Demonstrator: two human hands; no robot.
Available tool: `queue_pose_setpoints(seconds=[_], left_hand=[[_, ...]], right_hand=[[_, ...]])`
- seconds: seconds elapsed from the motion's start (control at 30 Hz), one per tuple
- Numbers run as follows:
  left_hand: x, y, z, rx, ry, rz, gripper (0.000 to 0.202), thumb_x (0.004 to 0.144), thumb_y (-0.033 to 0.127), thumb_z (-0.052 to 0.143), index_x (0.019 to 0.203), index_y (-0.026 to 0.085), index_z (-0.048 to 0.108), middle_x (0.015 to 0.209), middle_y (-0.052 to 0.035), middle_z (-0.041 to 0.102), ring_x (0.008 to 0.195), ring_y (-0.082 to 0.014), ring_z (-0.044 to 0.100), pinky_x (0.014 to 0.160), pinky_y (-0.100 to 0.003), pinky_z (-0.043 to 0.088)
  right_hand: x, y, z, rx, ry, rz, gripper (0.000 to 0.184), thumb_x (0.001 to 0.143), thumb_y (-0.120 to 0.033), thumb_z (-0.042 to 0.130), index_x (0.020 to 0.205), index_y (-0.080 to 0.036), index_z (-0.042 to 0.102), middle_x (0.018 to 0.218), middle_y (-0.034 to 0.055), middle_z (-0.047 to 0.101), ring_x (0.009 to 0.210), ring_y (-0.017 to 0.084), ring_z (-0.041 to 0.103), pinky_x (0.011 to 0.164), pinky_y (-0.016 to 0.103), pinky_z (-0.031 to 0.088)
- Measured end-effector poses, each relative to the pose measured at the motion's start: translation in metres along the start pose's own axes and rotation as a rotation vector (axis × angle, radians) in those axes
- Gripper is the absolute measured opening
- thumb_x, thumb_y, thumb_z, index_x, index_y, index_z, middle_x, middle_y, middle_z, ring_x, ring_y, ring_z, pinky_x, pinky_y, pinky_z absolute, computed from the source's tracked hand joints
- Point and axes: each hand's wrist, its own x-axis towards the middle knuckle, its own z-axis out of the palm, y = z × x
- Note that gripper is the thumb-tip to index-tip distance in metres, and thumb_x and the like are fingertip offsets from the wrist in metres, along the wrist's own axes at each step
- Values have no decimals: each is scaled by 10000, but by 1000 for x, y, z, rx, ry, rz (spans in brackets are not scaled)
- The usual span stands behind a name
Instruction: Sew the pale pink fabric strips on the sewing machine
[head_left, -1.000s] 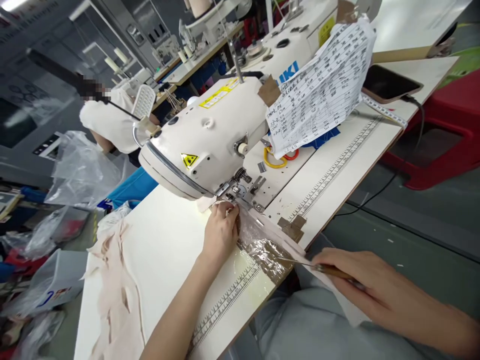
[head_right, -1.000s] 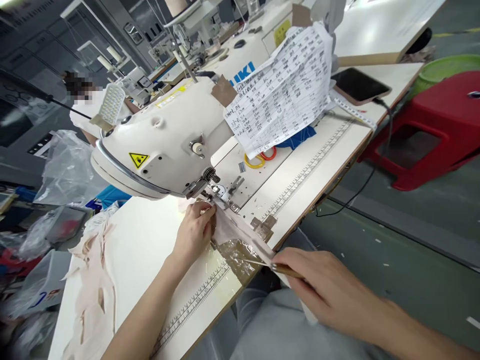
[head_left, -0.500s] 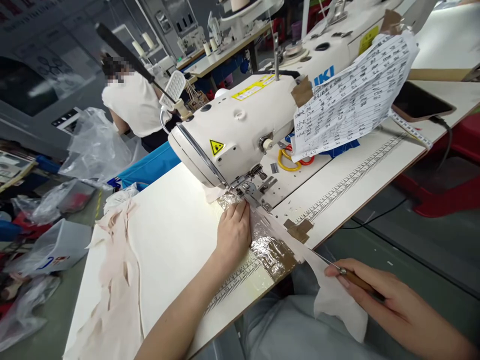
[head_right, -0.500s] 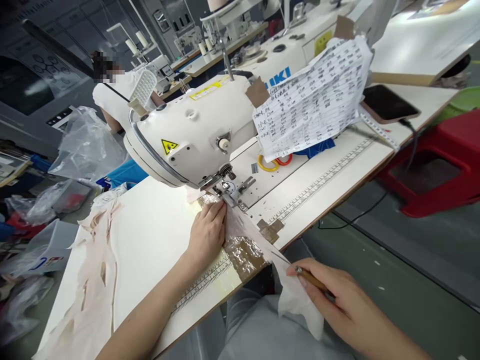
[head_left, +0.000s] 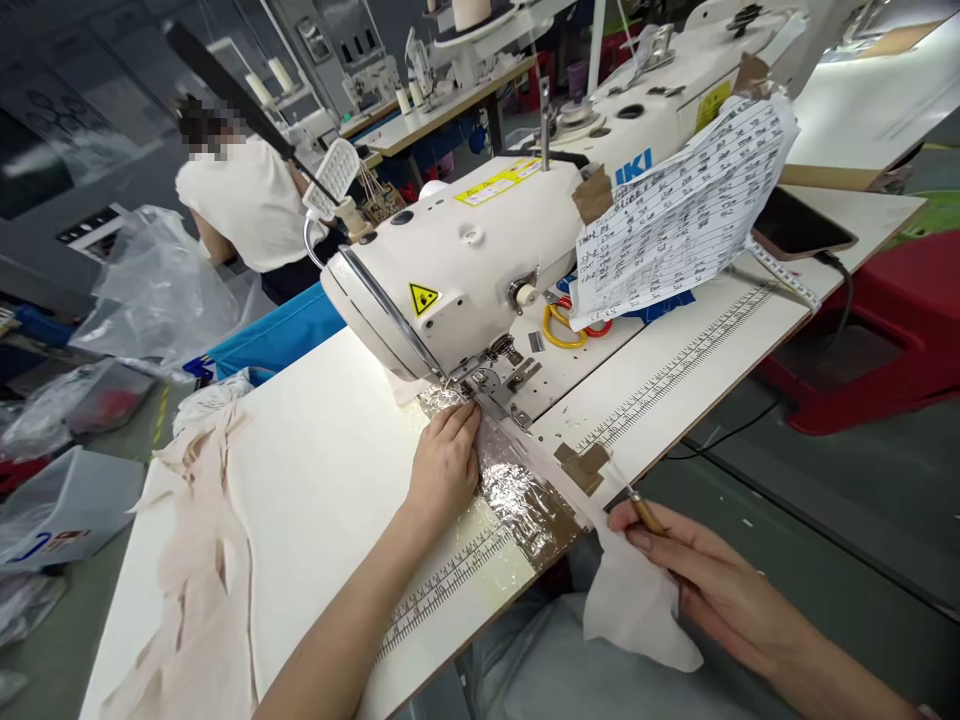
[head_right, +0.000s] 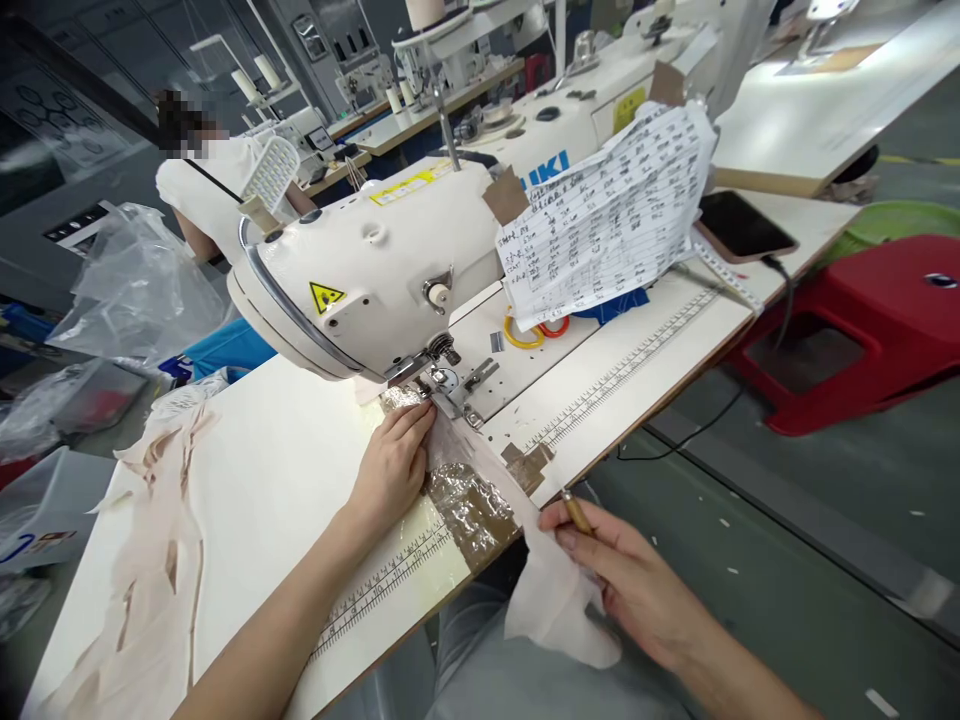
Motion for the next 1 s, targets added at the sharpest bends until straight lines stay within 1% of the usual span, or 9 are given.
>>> queue_pose_setpoints(seconds=[0.07, 0.13, 0.2, 0.27, 0.4, 0.6, 0.73, 0.87, 1.0], left_hand=[[0, -1, 0, -4, 2, 9, 507, 841, 36, 403, 1304, 169, 558, 1258, -116, 641, 1169, -277, 574, 1002, -517, 514], [-1, -1, 0, 7, 2, 16, 498, 849, 33, 392, 1301, 163, 556, 1262, -119, 636, 1169, -276, 571, 998, -507, 516], [-2, 0, 1, 33, -3, 24, 480, 853, 37, 390, 1291, 140, 555, 1273, -139, 622, 1179, -289, 556, 985, -507, 519], [-2, 2, 2, 63, -10, 21, 464, 853, 49, 400, 1284, 124, 554, 1276, -163, 605, 1188, -307, 538, 966, -516, 521], [3, 8, 1, 92, -6, -3, 436, 848, 51, 408, 1244, 134, 571, 1218, -174, 592, 1144, -315, 529, 934, -512, 525], [11, 6, -2, 109, 17, -14, 396, 818, 2, 401, 1128, 123, 616, 1115, -172, 566, 1029, -303, 508, 850, -480, 547], [10, 2, -2, 60, 62, 3, 361, 850, 5, 403, 1123, 121, 607, 1053, -153, 568, 971, -278, 505, 799, -448, 560], [8, -2, -3, -46, 92, 62, 371, 863, -15, 384, 1128, 145, 587, 1049, -128, 582, 972, -250, 521, 804, -417, 562], [8, -3, -2, -19, 76, 72, 385, 856, -14, 381, 1136, 152, 585, 1092, -132, 585, 994, -260, 524, 827, -436, 553]], right_hand=[[-5, 7, 12, 93, -118, 90, 419, 725, -617, 648, 854, -220, 682, 654, 11, 564, 538, 165, 555, 467, 244, 447], [-9, 13, 22, 116, -185, 119, 431, 751, -630, 625, 882, -222, 662, 672, 2, 542, 558, 158, 541, 487, 238, 436], [-10, 15, 26, 78, -182, 57, 434, 783, -636, 605, 882, -216, 649, 686, -8, 515, 578, 149, 511, 510, 237, 422], [-8, 13, 25, -4, -136, -67, 411, 834, -613, 572, 888, -211, 637, 679, -25, 467, 577, 137, 454, 526, 237, 398], [3, 3, 17, -205, -78, -213, 309, 942, -484, 465, 971, -210, 605, 629, -67, 337, 520, 125, 345, 489, 236, 323], [21, -15, 21, -358, -95, -354, 250, 982, -366, 389, 1004, -195, 570, 625, -61, 408, 525, 134, 419, 509, 244, 343], [26, -18, 24, -387, -88, -384, 248, 992, -366, 376, 1000, -196, 555, 590, -77, 368, 481, 127, 371, 472, 242, 306], [24, -20, 24, -404, -91, -403, 260, 1000, -373, 362, 975, -199, 553, 574, -83, 340, 467, 124, 347, 463, 244, 288], [28, -24, 27, -450, -69, -455, 248, 988, -349, 368, 967, -197, 563, 604, -56, 443, 503, 139, 421, 474, 246, 320]])
